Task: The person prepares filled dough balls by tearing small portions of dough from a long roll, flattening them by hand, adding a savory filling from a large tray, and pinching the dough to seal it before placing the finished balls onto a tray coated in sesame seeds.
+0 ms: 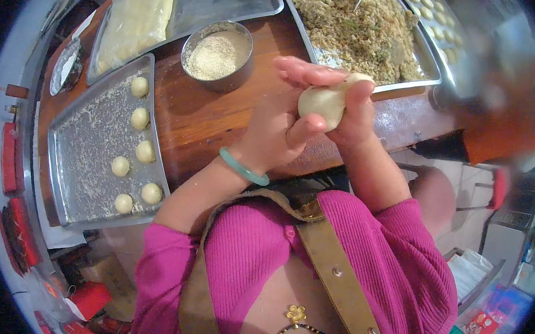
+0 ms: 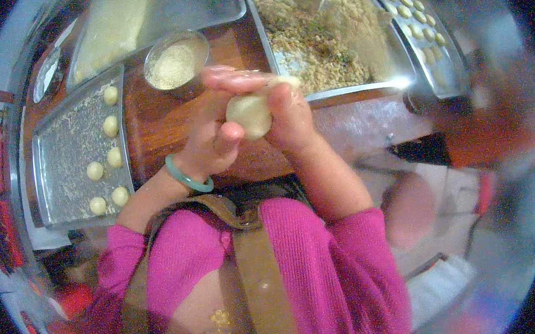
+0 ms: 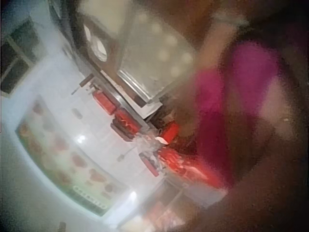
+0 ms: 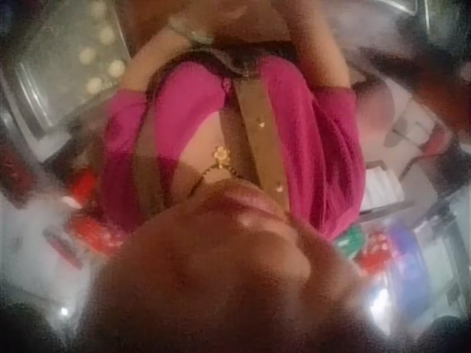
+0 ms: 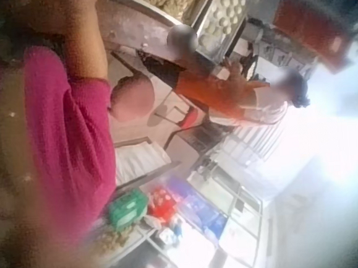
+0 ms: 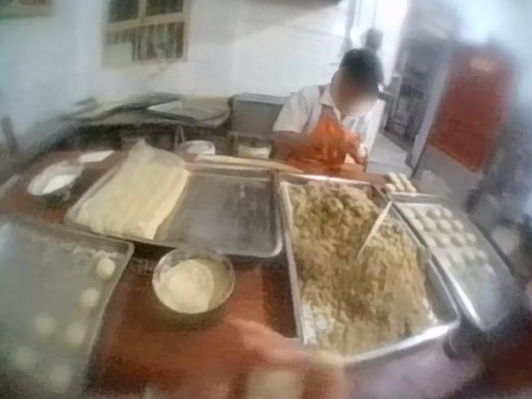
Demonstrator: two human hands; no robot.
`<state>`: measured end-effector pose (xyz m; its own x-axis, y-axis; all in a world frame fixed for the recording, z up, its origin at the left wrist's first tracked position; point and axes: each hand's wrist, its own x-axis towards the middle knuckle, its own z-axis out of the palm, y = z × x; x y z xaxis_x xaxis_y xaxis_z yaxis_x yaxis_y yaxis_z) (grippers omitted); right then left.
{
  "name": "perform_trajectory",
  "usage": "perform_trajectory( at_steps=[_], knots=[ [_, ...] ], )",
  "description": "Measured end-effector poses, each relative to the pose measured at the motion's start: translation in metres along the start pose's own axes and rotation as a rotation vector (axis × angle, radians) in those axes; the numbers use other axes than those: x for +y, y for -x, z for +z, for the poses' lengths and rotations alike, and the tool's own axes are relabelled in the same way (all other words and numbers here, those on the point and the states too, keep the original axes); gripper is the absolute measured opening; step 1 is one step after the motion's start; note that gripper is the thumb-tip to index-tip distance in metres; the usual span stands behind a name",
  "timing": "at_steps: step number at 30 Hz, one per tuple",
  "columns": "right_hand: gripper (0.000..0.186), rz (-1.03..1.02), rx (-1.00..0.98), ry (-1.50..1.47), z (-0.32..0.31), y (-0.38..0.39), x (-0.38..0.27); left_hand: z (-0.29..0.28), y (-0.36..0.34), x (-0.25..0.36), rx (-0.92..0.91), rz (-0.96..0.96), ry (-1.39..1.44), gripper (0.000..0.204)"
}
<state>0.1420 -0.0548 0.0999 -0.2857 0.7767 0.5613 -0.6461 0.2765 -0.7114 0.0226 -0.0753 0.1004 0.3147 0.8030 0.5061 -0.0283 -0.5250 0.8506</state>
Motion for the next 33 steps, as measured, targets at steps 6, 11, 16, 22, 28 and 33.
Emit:
perform_trajectory(
  at_steps=[6,11,16,22,28,33],
  knots=[
    [0.058,-0.013,-0.043,0.191,-0.021,0.002,0.006,0.006,0.000,0.000,0.097,0.078,-0.138,0.063],
    [0.028,0.234,0.177,0.483,-0.014,-0.005,-0.033,-0.018,-0.006,-0.002,0.154,0.169,-0.497,0.069],
    [0.028,0.295,0.184,0.644,-0.014,-0.004,-0.031,-0.004,-0.002,0.003,0.326,-0.066,0.136,0.046],
    [0.023,0.164,0.084,0.837,-0.009,-0.006,-0.018,-0.034,-0.002,0.006,0.125,-0.603,0.572,0.043],
    [0.019,0.222,0.087,0.765,0.001,-0.013,-0.017,-0.035,0.010,0.010,0.213,-0.311,0.336,0.044],
    [0.016,0.119,-0.032,0.879,0.012,-0.020,-0.014,-0.052,0.012,0.015,0.145,-0.587,0.559,0.040]
  ],
)
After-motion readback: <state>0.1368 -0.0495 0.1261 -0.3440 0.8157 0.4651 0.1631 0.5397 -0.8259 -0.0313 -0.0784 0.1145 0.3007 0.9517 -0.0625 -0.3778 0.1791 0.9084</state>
